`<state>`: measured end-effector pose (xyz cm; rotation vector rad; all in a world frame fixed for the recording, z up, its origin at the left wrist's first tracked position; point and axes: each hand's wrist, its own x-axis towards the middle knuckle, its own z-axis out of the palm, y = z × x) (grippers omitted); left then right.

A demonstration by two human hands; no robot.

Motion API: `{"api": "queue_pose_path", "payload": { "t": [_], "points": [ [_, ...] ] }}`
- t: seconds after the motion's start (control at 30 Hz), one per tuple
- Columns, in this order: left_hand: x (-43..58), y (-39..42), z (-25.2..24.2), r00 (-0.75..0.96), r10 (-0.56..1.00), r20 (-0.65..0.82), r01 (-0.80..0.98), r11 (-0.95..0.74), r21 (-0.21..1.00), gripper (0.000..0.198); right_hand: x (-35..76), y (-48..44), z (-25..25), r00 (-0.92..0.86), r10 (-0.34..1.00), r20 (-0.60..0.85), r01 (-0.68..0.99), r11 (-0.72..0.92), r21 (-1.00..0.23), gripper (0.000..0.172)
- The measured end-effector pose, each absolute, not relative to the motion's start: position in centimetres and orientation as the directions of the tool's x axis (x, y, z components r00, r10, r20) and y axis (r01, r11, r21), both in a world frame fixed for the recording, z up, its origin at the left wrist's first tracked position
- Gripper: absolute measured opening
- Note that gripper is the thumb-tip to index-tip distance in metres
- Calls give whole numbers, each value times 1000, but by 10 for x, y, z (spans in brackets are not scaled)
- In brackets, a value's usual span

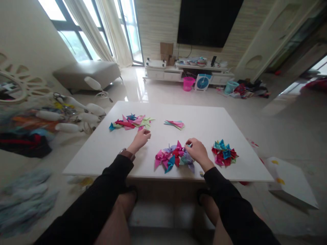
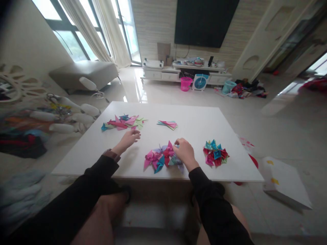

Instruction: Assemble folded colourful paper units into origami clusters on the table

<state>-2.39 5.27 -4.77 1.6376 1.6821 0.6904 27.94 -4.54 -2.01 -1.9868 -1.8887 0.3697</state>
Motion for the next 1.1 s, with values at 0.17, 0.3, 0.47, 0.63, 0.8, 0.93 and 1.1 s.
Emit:
{"api": "queue_pose_path", "payload": {
  "t": [0.17,0.3,0.47,0.63,0.8,0.93,1.1],
  "points": [
    [-75,104,-67,-71,997,-33,798,77,597,36,248,-38,-17,0,995,98,861,50,-507,10],
    [-93,128,-80,-39,999,29,862,19,507,40,239,-34,-21,-37,994,104,851,85,-519,10],
    [-99,149,-97,71,997,33,950,-78,302,44,240,-29,-27,-39,995,93,852,82,-516,10],
    [-100,161,-105,106,994,-9,965,-101,244,40,242,-29,-25,-44,995,85,848,82,-524,12],
    [-97,157,-93,0,994,113,877,-54,477,39,242,-30,-22,-50,994,98,845,94,-526,12],
    [-95,148,-72,-73,975,209,808,-65,586,30,243,-32,-20,-44,994,103,840,93,-535,12],
    [-79,123,-39,-211,922,326,690,-96,717,21,243,-35,-17,-40,991,125,819,105,-565,11]
  ]
}}
